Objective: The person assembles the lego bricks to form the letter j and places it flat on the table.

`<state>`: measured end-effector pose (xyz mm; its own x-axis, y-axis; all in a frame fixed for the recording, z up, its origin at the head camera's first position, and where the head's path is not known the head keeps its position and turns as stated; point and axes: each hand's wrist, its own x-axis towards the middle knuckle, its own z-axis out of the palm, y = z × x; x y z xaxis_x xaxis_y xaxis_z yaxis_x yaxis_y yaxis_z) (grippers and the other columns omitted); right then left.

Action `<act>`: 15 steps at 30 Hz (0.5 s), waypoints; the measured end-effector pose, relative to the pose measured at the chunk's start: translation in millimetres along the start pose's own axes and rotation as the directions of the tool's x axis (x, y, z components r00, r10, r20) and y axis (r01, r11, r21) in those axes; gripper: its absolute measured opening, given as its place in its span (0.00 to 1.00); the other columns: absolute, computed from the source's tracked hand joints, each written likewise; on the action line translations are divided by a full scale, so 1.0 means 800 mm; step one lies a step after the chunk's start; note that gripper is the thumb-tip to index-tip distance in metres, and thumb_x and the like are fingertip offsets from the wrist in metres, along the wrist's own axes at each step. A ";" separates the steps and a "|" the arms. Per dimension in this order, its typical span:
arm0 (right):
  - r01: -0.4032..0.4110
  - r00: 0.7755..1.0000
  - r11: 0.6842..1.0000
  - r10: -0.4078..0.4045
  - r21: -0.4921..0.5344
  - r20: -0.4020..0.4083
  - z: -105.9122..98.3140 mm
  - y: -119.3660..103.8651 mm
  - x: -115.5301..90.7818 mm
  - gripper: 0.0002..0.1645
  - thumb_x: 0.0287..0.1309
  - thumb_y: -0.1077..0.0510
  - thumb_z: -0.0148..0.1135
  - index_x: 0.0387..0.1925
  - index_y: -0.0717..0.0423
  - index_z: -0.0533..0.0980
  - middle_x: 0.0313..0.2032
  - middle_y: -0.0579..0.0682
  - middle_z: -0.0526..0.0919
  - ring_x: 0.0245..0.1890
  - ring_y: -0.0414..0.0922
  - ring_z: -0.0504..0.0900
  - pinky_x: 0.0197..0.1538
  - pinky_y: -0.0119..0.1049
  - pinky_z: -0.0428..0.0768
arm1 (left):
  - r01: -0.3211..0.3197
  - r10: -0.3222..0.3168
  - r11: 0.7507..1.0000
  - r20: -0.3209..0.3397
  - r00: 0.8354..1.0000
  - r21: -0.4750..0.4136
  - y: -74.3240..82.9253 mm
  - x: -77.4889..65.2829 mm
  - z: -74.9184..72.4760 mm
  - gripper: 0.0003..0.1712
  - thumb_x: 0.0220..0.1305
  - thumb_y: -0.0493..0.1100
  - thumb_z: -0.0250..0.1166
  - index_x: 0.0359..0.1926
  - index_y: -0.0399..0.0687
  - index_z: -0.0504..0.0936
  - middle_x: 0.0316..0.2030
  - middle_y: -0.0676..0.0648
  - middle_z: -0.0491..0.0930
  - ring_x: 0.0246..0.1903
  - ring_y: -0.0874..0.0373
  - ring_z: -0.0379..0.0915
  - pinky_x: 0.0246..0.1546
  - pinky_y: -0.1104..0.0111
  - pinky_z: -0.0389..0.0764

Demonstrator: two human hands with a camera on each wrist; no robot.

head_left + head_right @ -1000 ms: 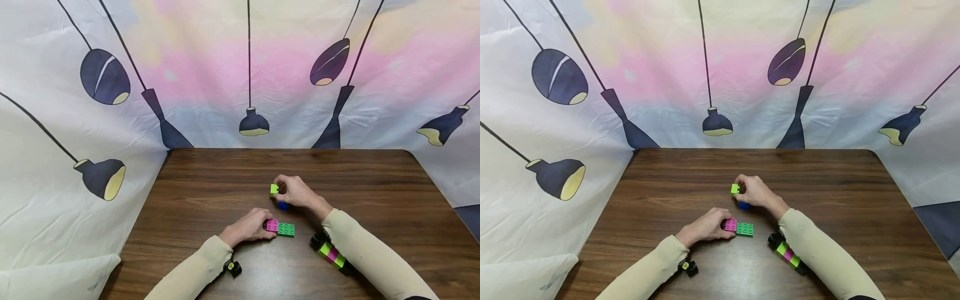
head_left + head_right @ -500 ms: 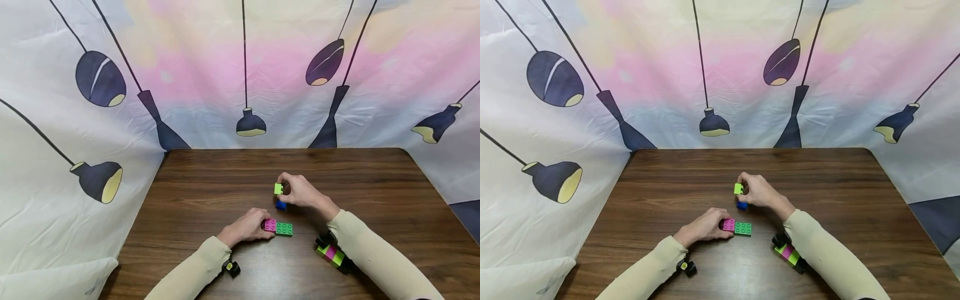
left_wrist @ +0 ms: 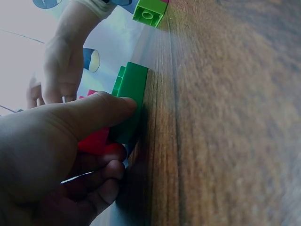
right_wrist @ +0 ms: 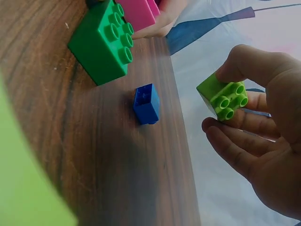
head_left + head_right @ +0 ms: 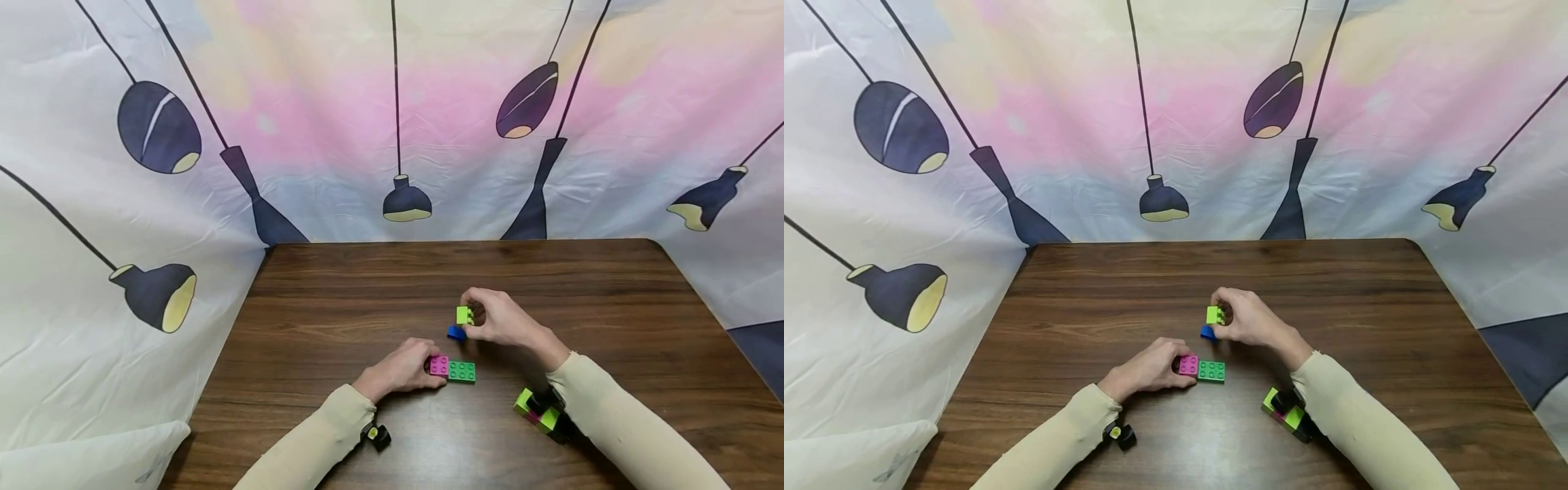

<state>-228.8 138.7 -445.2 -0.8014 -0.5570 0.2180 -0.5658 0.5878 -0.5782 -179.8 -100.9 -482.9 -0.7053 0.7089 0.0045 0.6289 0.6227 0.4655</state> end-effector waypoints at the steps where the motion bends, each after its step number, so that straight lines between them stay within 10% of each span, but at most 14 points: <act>1: 0.003 1.000 1.000 -0.003 0.007 0.000 0.000 0.000 -0.002 0.17 0.48 0.55 0.72 0.38 0.45 0.74 0.34 0.40 0.80 0.33 0.35 0.80 0.37 0.35 0.82 | -0.001 0.001 1.000 0.000 1.000 0.004 0.000 0.000 0.000 0.17 0.54 0.51 0.73 0.42 0.47 0.84 0.32 0.58 0.77 0.29 0.69 0.68 0.29 0.80 0.69; 15: 0.076 0.997 0.996 -0.077 -0.051 -0.022 0.001 -0.004 -0.030 0.19 0.45 0.56 0.73 0.40 0.47 0.77 0.36 0.40 0.77 0.32 0.37 0.76 0.35 0.31 0.78 | 0.010 -0.010 1.000 0.007 1.000 -0.018 0.001 0.001 0.000 0.18 0.55 0.50 0.73 0.43 0.45 0.84 0.32 0.57 0.77 0.29 0.69 0.69 0.29 0.80 0.70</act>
<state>-207.8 149.9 -449.1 -0.7597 -0.5875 0.2788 -0.6339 0.5731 -0.5194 -180.1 -99.9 -482.4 -0.7094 0.7048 -0.0064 0.6156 0.6240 0.4814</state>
